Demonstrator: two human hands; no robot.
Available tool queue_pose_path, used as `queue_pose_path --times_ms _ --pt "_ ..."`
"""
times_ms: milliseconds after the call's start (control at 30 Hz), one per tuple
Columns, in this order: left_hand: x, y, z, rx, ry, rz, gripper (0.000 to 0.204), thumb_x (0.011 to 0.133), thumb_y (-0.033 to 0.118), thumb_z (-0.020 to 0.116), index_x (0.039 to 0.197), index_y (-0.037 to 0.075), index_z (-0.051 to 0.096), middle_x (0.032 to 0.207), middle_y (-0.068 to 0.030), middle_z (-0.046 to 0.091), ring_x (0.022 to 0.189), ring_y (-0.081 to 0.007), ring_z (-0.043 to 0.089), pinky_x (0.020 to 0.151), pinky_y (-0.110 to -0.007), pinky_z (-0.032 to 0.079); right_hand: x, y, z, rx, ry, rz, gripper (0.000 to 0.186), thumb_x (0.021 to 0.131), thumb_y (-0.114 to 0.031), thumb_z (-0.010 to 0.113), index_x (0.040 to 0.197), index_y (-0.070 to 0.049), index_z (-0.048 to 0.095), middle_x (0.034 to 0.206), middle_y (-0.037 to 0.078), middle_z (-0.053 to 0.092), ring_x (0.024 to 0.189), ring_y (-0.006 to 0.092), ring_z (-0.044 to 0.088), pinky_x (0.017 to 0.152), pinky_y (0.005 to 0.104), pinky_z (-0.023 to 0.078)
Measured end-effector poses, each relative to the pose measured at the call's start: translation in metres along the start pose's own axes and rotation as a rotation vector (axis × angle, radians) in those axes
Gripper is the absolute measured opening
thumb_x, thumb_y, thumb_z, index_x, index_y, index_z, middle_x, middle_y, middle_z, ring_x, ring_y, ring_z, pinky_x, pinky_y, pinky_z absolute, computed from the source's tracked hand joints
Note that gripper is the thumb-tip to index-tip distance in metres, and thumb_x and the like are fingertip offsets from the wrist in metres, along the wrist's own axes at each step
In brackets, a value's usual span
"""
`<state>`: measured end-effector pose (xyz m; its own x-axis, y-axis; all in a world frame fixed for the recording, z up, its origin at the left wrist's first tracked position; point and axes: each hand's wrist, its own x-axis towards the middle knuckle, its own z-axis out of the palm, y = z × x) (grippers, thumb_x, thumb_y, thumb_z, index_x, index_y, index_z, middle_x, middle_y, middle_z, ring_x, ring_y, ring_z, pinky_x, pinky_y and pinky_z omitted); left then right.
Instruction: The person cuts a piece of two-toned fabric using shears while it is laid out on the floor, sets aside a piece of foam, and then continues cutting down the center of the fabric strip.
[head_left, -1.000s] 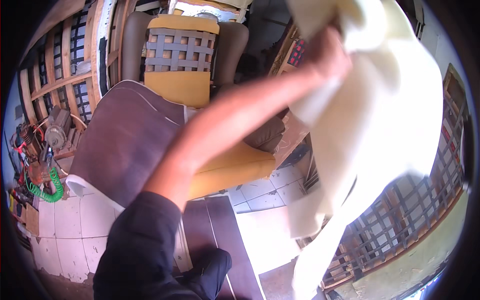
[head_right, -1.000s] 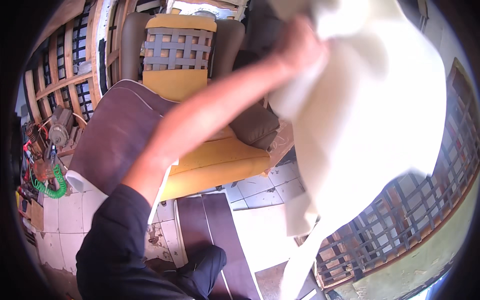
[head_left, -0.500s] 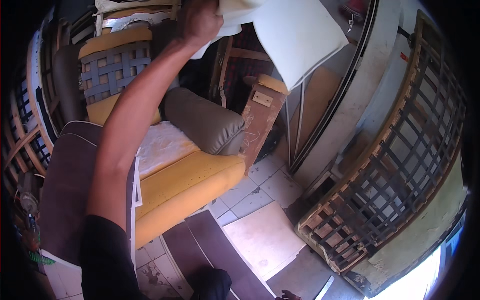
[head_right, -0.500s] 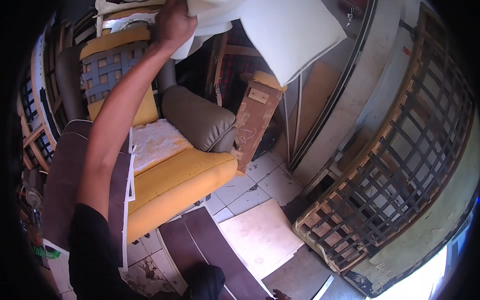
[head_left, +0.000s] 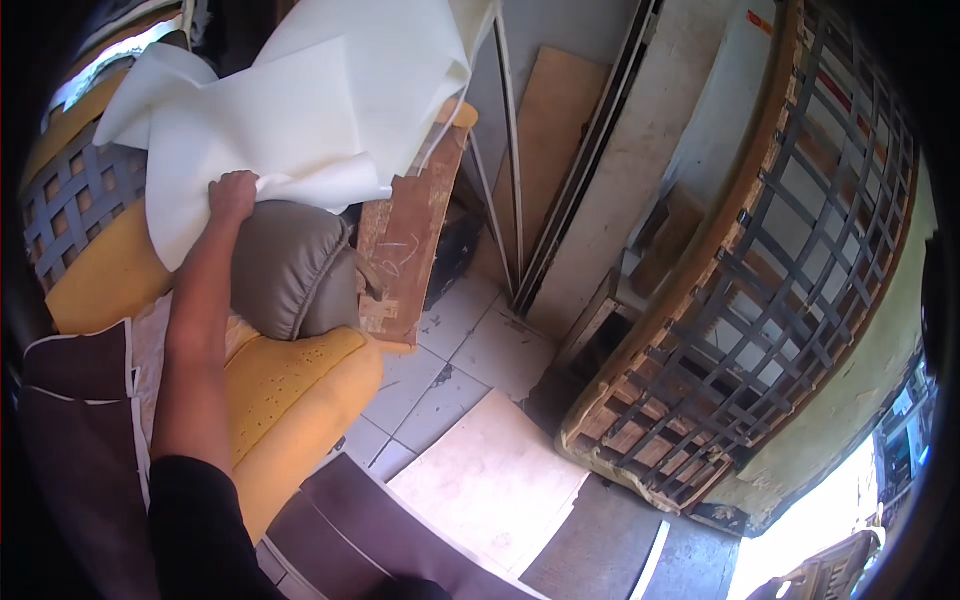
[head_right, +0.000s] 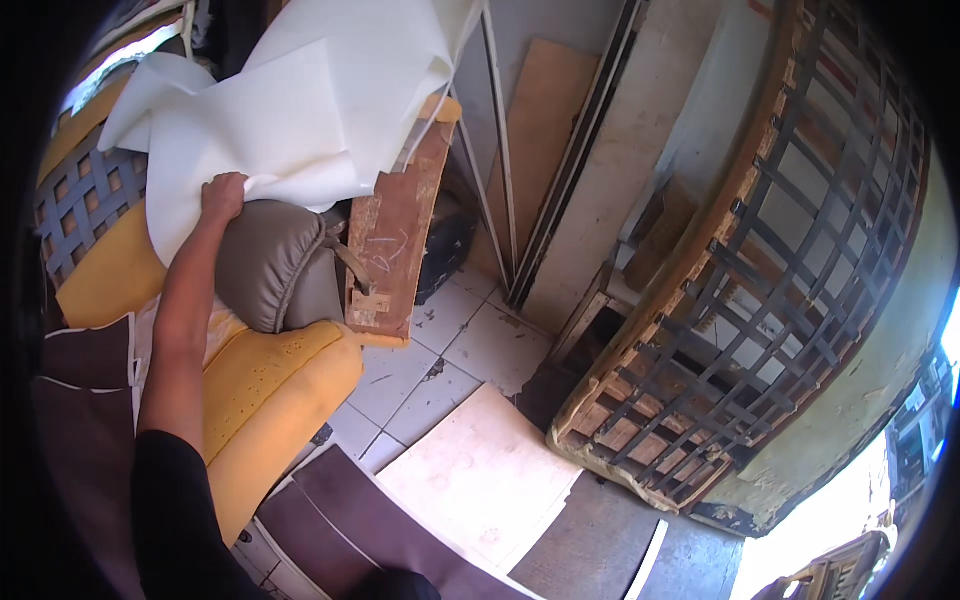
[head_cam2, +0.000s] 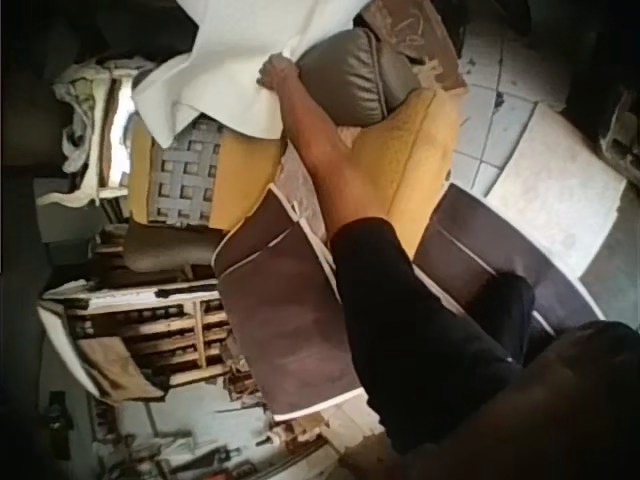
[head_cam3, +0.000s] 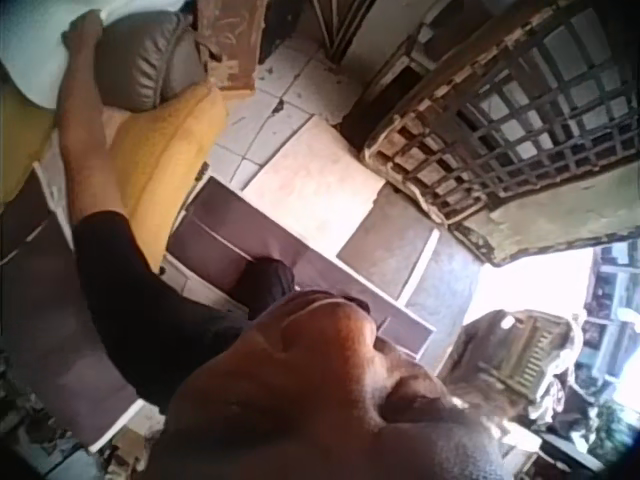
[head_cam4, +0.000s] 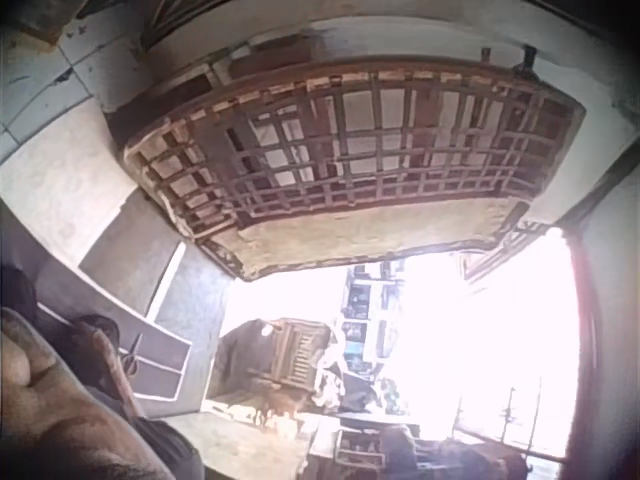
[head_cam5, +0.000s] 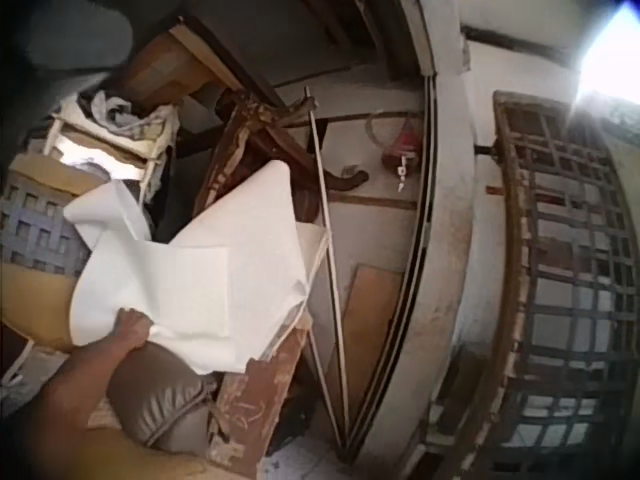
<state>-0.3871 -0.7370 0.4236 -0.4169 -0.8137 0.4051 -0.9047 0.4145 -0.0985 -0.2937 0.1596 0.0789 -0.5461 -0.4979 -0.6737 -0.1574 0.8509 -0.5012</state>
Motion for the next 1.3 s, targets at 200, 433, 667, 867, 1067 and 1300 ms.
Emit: queue_pose_path --times_ms 200,433,667,867,1067,1300 --pt "-0.005 -0.036 0.029 0.025 0.045 0.184 0.072 0.094 0.011 0.054 0.159 0.029 0.029 0.165 -0.0115 0.030 0.150 -0.0341 0.033 0.111 -0.070 0.033 -0.060 0.025 0.028 0.186 0.163 -0.010 0.046 0.093 -0.041 0.067 0.124 -0.007 0.068 0.121 0.018 0.069 0.110 0.0359 0.068 0.097 0.0417 0.054" --pt "-0.219 -0.003 0.042 -0.699 0.332 0.349 0.058 0.093 0.012 0.058 0.150 0.004 0.044 0.154 -0.0236 0.044 0.144 -0.0388 0.041 0.116 -0.046 0.036 -0.182 0.076 0.048 0.681 0.600 0.464 0.045 0.092 -0.033 0.065 0.125 -0.002 0.069 0.115 0.020 0.073 0.109 0.0301 0.070 0.095 0.0388 0.053" --pt "-0.628 0.087 0.017 -0.835 -0.720 0.613 0.034 0.091 0.010 0.065 0.124 0.004 0.067 0.131 -0.0222 0.063 0.127 -0.0367 0.058 0.108 -0.043 0.046 -0.268 0.176 0.134 1.052 0.826 0.608 0.043 0.093 -0.028 0.067 0.127 -0.001 0.067 0.104 0.016 0.075 0.086 0.0216 0.074 0.082 0.0377 0.058" --pt "-0.806 0.178 -0.022 -0.725 -0.903 1.412 0.033 0.092 0.015 0.063 0.122 0.002 0.068 0.124 -0.0201 0.067 0.119 -0.0389 0.062 0.104 -0.044 0.048 -0.219 0.260 0.195 0.700 0.915 0.808 0.053 0.088 -0.034 0.066 0.132 -0.004 0.062 0.119 0.028 0.067 0.117 0.0403 0.063 0.101 0.0453 0.049" --pt "-0.980 0.279 -0.006 -0.595 -1.102 1.694 0.037 0.091 0.015 0.061 0.126 0.003 0.066 0.130 -0.0213 0.064 0.124 -0.0383 0.059 0.107 -0.046 0.046 -0.199 0.284 0.201 0.486 0.860 0.809 0.073 0.081 -0.032 0.077 0.143 -0.011 0.046 0.126 0.020 0.052 0.121 0.0407 0.055 0.096 0.0551 0.050" --pt "-1.113 0.411 0.012 -0.620 -0.885 1.455 0.052 0.092 0.020 0.065 0.140 0.006 0.052 0.138 -0.0201 0.056 0.130 -0.0393 0.051 0.110 -0.048 0.043 -0.230 0.287 0.242 0.383 0.735 0.858 0.063 0.072 -0.033 0.081 0.117 0.000 0.052 0.114 0.023 0.059 0.101 0.0421 0.066 0.085 0.0508 0.055"
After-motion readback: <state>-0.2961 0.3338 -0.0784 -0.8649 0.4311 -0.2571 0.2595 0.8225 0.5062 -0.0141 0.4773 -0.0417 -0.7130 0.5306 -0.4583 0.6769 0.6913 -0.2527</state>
